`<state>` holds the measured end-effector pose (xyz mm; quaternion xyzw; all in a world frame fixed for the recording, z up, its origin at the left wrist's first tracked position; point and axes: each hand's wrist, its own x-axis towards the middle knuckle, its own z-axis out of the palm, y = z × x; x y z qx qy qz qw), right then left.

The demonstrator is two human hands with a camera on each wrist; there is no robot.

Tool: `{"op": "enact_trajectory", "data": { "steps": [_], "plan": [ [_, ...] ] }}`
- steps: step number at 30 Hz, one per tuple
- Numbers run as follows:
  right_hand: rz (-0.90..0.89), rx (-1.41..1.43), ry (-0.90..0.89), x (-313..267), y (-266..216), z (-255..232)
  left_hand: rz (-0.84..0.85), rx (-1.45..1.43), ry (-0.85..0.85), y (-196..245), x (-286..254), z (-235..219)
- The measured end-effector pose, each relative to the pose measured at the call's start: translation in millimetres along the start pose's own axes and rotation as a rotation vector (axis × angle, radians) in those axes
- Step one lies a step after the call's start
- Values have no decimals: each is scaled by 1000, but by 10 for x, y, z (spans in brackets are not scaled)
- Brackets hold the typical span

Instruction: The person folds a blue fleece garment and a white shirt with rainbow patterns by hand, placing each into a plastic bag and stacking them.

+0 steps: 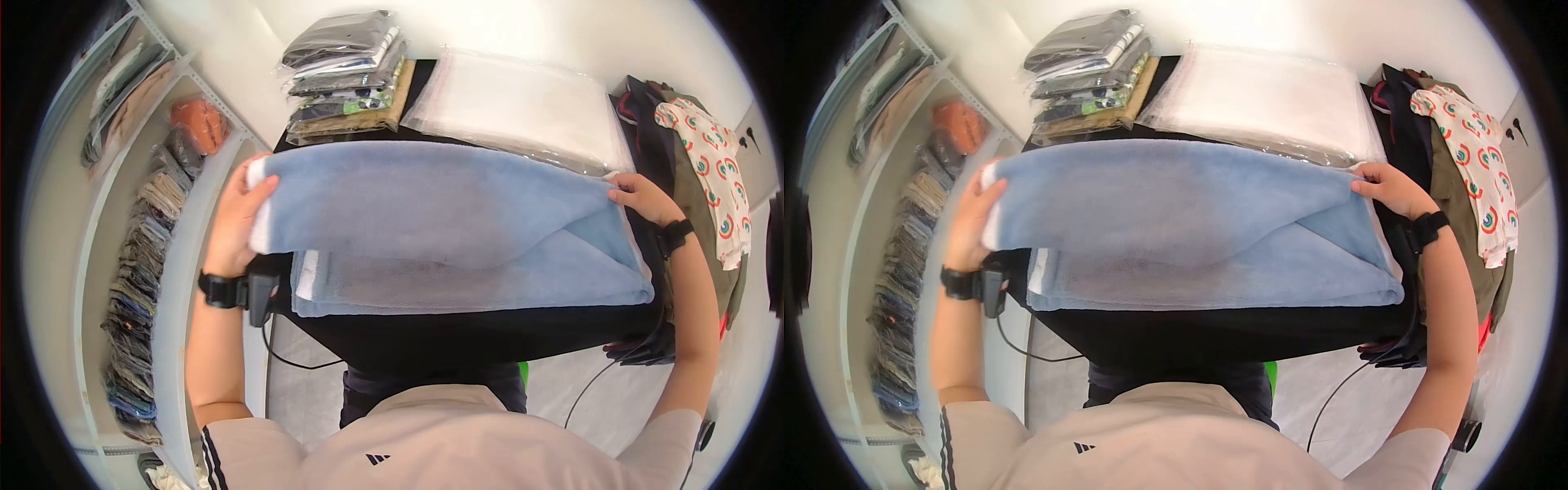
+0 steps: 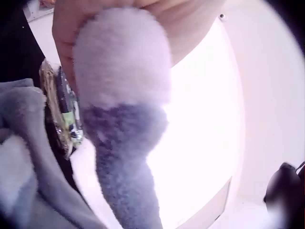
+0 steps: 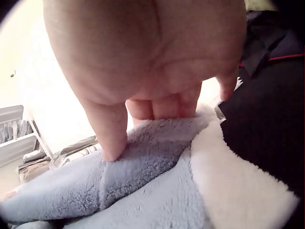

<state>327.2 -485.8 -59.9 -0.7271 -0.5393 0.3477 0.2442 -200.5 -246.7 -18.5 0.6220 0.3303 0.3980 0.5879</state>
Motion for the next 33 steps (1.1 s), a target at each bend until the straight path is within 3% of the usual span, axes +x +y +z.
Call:
{"op": "enact_trajectory", "data": {
  "steps": [5, 9, 11, 12, 13, 15, 16, 20, 22, 24, 25, 28, 30, 33],
  "plan": [
    [-15, -51, 39, 32, 31, 0, -317, 112, -34, -642, 216, -240],
    [-10, -61, 11, 38, 62, -28, -206, -6, -20, -425, 179, -167],
    [18, -67, -7, 50, 62, -44, -228, 73, 24, -380, 135, -163],
    [42, -73, -24, 56, 62, -55, -258, 311, 60, -493, 137, -247],
    [51, -73, -22, 49, 36, -47, -261, 308, 52, -510, 96, -316],
    [-4, -146, 50, -62, -49, -33, -382, 601, 2, -570, 62, -369],
    [-38, 51, 9, -138, -122, -63, -467, 621, -16, -494, 33, -361],
    [-228, -222, 345, -661, -781, -16, -610, 632, -37, -335, -137, -221],
    [-244, -284, 440, -843, -1164, 243, -532, 272, -52, -405, -157, -242],
    [-334, -337, 498, -777, -1262, 613, -539, 255, -40, -457, -151, -210],
    [-493, -507, 528, -624, -1099, 784, -542, 233, -4, -468, -136, -204],
    [-113, -629, 321, -348, -975, 1103, -562, 175, -63, -461, -136, -191],
    [-7, -705, 28, -131, -719, 1199, -582, 89, -147, -476, -143, -169],
    [21, -670, 17, -126, -774, 1229, -482, 315, -165, -442, -180, -64]
  ]
}}
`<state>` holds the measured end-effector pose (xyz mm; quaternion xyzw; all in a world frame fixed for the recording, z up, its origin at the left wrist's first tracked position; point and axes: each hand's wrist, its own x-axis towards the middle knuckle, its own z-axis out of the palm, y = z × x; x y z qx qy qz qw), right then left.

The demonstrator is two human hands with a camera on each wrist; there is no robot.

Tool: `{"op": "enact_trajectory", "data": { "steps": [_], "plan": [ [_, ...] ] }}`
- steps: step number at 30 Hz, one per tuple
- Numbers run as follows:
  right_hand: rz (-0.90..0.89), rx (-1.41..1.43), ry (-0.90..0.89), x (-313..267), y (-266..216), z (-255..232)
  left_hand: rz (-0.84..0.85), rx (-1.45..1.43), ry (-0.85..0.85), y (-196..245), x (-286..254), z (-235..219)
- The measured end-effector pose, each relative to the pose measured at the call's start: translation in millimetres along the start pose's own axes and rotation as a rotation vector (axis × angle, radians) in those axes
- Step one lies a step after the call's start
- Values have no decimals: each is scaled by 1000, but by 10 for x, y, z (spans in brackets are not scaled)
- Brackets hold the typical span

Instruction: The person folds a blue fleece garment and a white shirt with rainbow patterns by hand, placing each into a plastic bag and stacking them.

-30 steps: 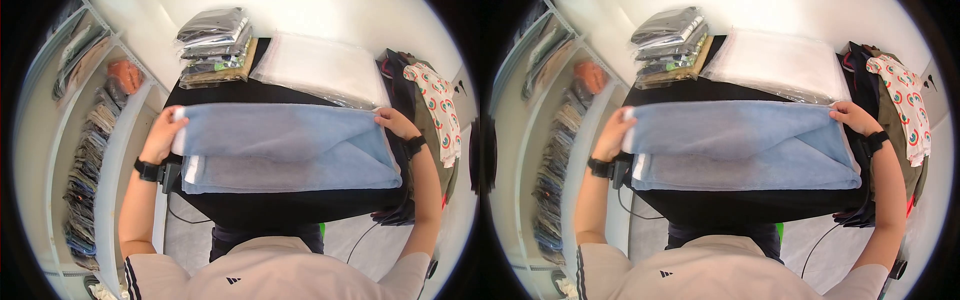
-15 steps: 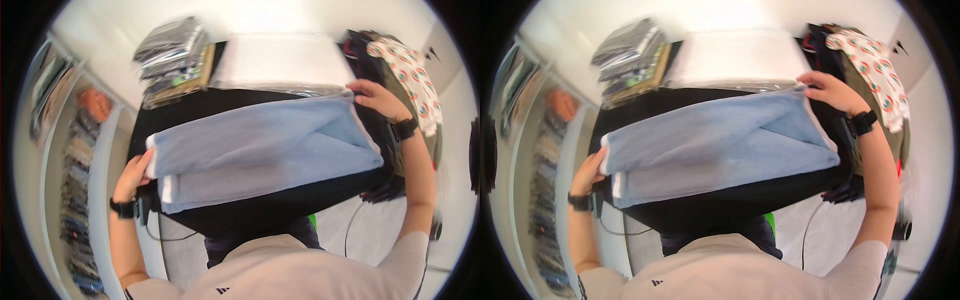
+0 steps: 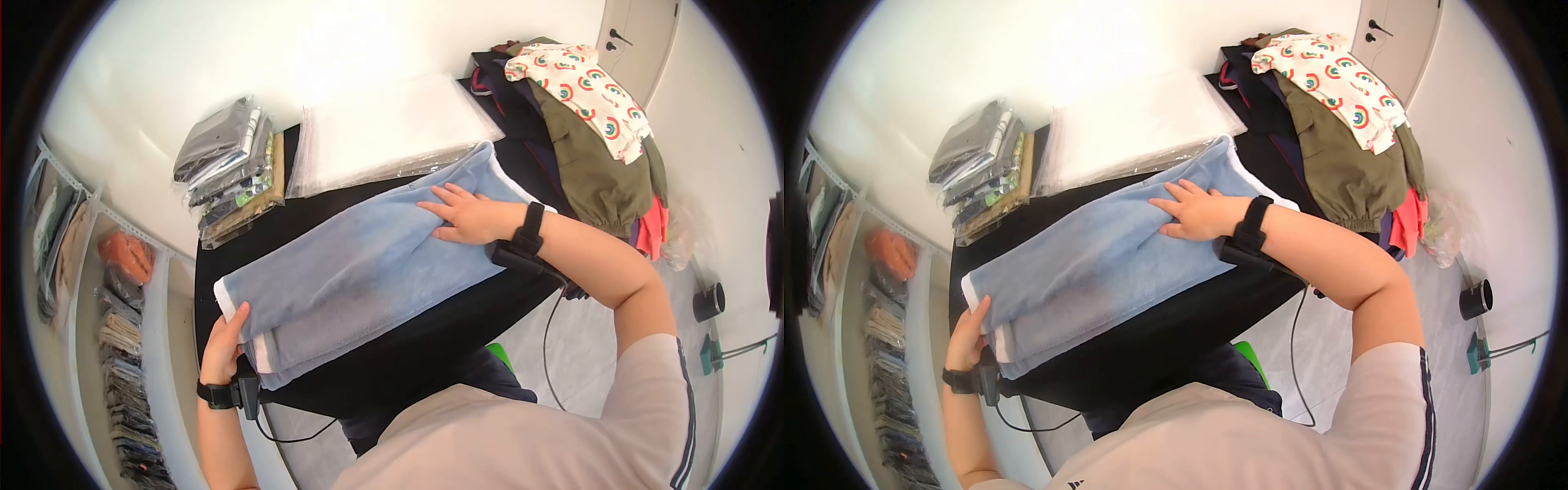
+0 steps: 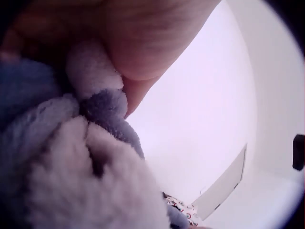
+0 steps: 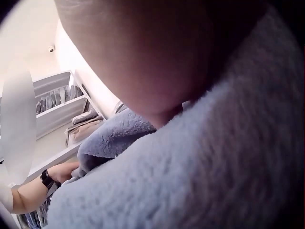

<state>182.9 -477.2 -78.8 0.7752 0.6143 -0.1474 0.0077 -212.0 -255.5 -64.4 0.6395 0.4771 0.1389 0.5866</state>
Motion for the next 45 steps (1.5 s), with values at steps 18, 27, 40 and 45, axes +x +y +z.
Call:
{"op": "enact_trajectory", "data": {
  "steps": [18, 27, 40, 45],
  "plan": [
    [20, -37, 293, 278, 1128, -548, 206, -258, 21, -373, -41, -62],
    [139, 55, 341, 287, 1521, -319, 173, -251, 13, -376, -41, -56],
    [-457, 31, 705, -181, -1405, 13, 54, -539, -49, -346, -162, -158],
    [-306, 130, 634, 8, -1970, 597, 39, -456, -88, -299, -254, -153]
  ]
}}
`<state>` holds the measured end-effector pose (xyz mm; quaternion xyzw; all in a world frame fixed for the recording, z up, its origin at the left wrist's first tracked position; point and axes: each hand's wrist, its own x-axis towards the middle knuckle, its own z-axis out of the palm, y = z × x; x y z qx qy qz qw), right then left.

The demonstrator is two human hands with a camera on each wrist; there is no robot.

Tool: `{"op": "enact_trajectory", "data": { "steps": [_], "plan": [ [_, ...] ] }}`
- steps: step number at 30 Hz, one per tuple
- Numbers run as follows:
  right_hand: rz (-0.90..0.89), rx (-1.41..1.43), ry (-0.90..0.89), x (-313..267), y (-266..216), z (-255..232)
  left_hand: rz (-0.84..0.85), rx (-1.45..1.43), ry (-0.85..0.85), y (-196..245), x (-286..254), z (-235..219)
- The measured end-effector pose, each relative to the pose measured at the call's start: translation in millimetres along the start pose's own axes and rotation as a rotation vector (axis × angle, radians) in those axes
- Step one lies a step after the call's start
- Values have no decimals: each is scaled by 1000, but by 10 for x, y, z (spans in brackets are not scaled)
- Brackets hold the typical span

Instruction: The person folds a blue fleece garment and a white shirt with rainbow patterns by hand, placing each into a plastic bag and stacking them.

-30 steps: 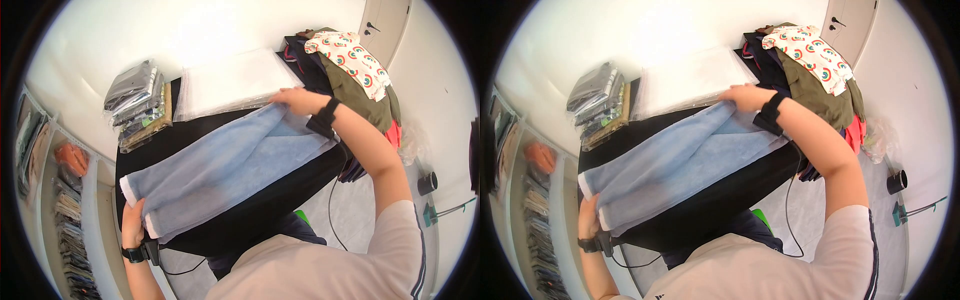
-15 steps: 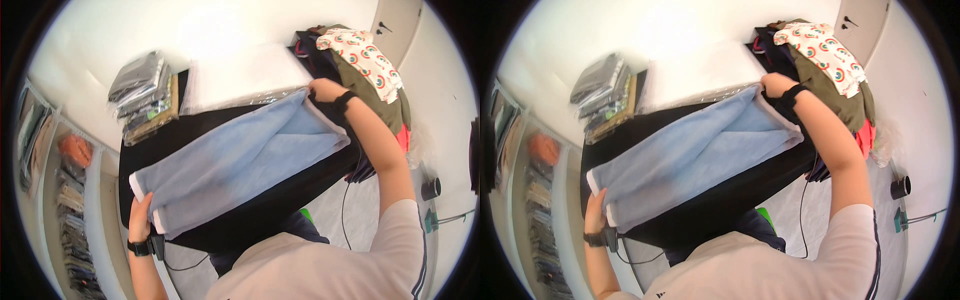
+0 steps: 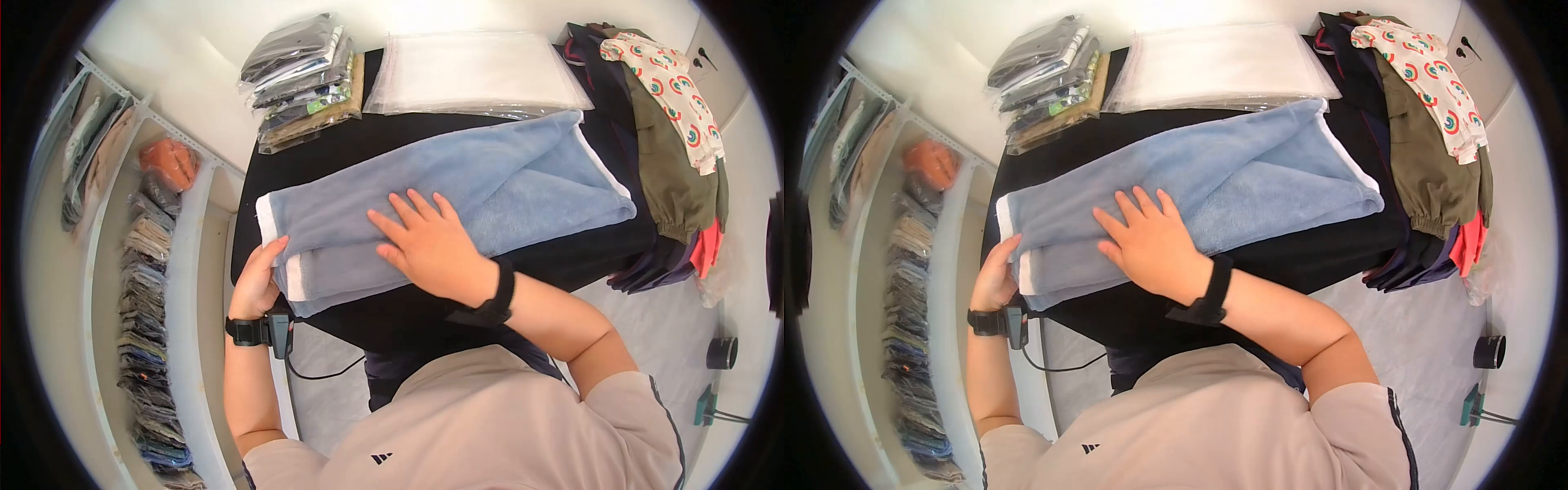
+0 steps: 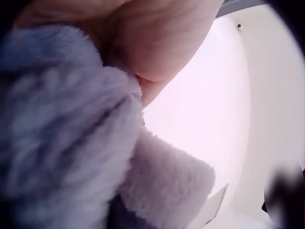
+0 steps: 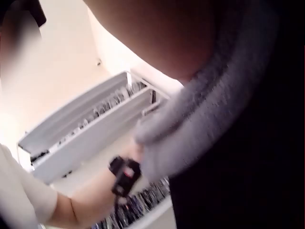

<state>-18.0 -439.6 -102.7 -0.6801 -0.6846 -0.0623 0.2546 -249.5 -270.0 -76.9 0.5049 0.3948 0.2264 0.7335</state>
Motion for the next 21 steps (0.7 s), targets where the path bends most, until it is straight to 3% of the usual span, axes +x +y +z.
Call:
{"op": "enact_trajectory", "data": {
  "steps": [6, 8, 9, 11, 12, 14, 15, 17, 18, 19, 20, 21],
  "plan": [
    [-24, 21, 92, -91, -30, 102, 221, 125, 40, 408, -235, 611],
    [28, 354, 145, -48, -5, 107, 239, 143, 19, 603, -299, 869],
    [29, 347, 152, -27, 9, 114, 253, 159, 9, 656, -284, 975],
    [-43, 703, 72, -1, 43, 122, 274, 231, -26, 705, -167, 1137],
    [-43, 700, 76, 20, 72, 71, 289, 304, -54, 722, -107, 1225],
    [80, 1282, -222, 89, 137, -70, 325, 378, -144, 699, 51, 1445],
    [77, 1279, -218, 81, 174, -84, 331, 422, -174, 689, 125, 1541],
    [473, 2145, 127, 19, 286, -88, 224, 337, -252, 670, 194, 1763],
    [471, 2145, 129, -16, 393, -85, 92, 316, -320, 693, 183, 1838],
    [472, 2404, 101, -52, 534, -73, 93, 317, -321, 653, 223, 1839],
    [466, 2663, 67, -75, 635, -40, 75, 370, -436, 569, 284, 1821],
    [465, 2664, 69, -92, 689, 23, 56, 422, -550, 503, 326, 1810]
  ]
}}
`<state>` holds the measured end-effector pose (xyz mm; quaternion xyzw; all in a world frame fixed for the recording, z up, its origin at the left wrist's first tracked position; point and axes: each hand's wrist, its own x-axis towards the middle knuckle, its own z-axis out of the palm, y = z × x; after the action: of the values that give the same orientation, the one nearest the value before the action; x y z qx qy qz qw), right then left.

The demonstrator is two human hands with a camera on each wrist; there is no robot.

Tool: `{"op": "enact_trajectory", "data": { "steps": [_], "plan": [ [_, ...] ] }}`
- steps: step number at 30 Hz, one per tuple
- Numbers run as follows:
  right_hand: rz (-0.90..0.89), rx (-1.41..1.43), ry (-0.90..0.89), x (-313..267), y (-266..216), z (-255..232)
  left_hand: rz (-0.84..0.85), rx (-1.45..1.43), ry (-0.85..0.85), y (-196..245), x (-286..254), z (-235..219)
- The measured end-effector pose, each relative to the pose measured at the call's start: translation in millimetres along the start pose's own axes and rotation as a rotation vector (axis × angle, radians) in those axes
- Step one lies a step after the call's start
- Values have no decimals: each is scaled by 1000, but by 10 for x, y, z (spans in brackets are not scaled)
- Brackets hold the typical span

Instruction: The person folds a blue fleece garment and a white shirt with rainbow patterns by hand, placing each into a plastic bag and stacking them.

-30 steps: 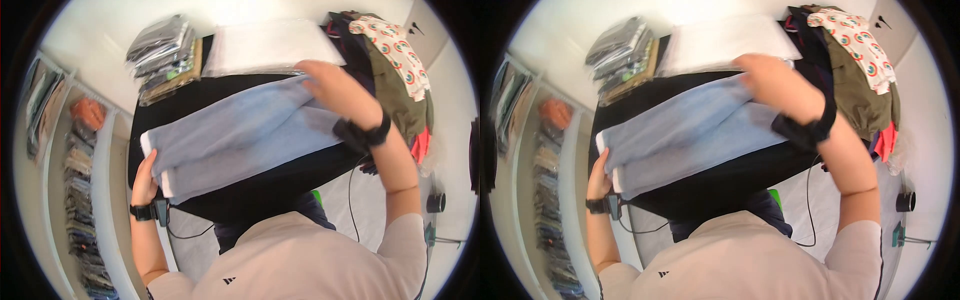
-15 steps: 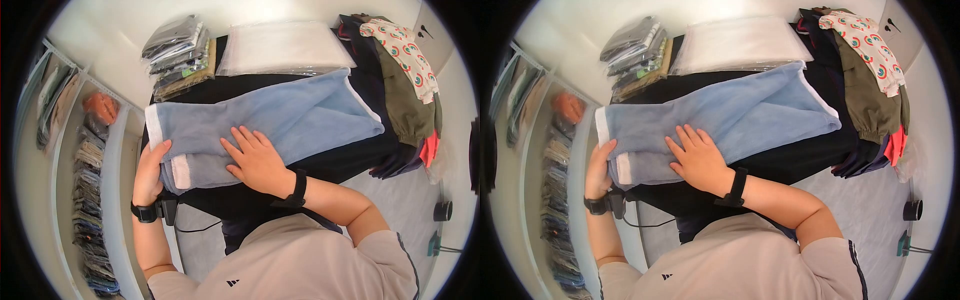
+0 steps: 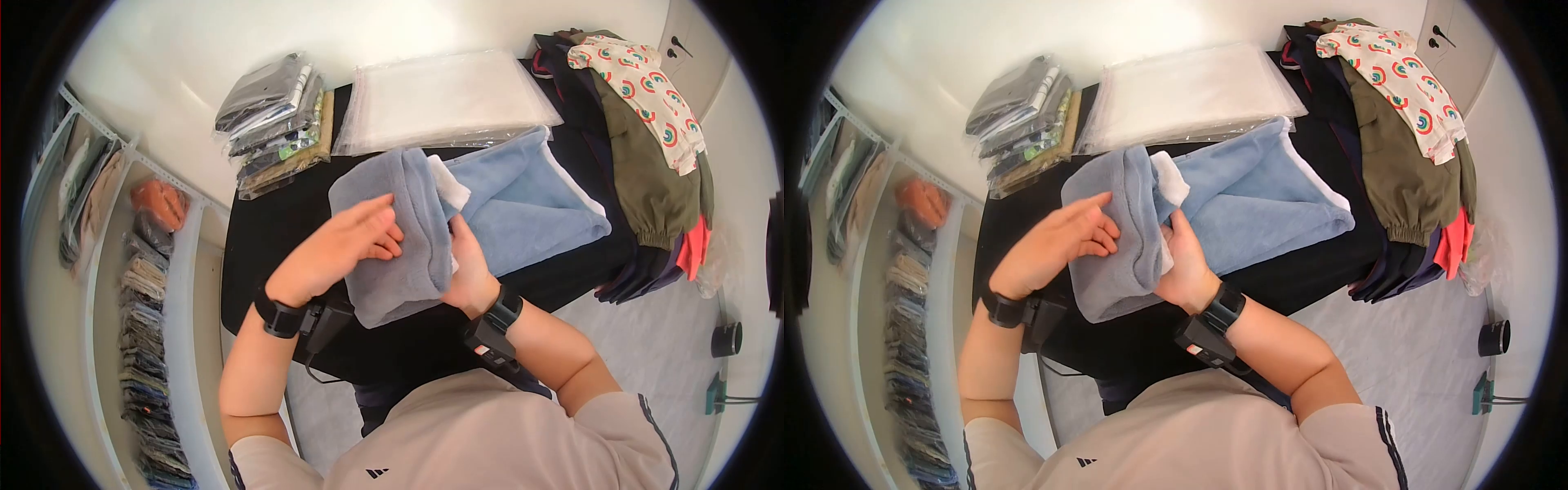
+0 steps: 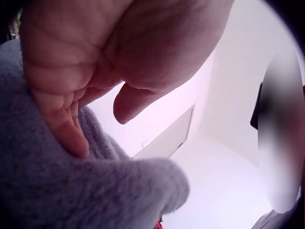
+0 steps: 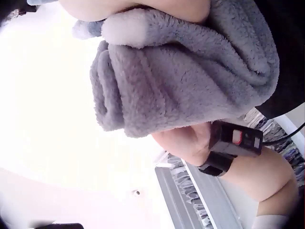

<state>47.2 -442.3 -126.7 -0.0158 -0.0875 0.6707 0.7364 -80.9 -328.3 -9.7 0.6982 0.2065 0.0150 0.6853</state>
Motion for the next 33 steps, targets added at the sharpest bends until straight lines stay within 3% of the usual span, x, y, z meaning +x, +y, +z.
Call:
{"op": "enact_trajectory", "data": {
  "steps": [2, 3, 5, 6, 8, 9, 11, 14, 17, 20, 23, 27, 29, 30, 32, 33],
  "plan": [
    [85, 189, -258, 14, -9, -128, -12, 98, -1, -89, 35, 25],
    [84, 194, -259, 9, -10, -62, 67, 177, -12, -175, 37, 21],
    [35, -19, 113, -13, -10, 234, 214, 199, 21, -294, -10, 56],
    [40, -15, 111, -46, -9, 313, 210, 201, 26, -310, -48, 81],
    [-104, -101, 71, -127, 0, 431, 451, 651, 125, -315, -128, 123],
    [-102, -98, 69, -136, 23, 500, 523, 995, 254, -307, -182, 171],
    [-390, -691, 253, -161, 80, 594, 519, 1071, 273, -371, -232, 251],
    [-292, -866, 343, -186, 44, 601, 506, 1116, 277, -415, -211, 360],
    [-357, -826, 331, -236, -34, 666, 485, 1061, 281, -397, -148, 371],
    [-372, -792, 348, -291, -182, 665, 582, 877, 196, -366, -127, 313],
    [-237, -770, 468, -310, -337, 602, 478, 1051, 236, -434, -104, 284],
    [-324, -968, 394, -378, -415, 520, 357, 1089, 176, -482, -74, 340],
    [-817, -1959, 486, -489, -406, 759, 347, 1119, 187, -495, -69, 344],
    [-815, -1959, 496, -514, -383, 793, 348, 1116, 179, -498, -70, 355],
    [-769, -2690, 207, -511, -336, 844, 319, 1095, 194, -481, -55, 368],
    [-741, -2745, 171, -492, -330, 739, 327, 1098, 183, -518, -44, 334]
  ]
}}
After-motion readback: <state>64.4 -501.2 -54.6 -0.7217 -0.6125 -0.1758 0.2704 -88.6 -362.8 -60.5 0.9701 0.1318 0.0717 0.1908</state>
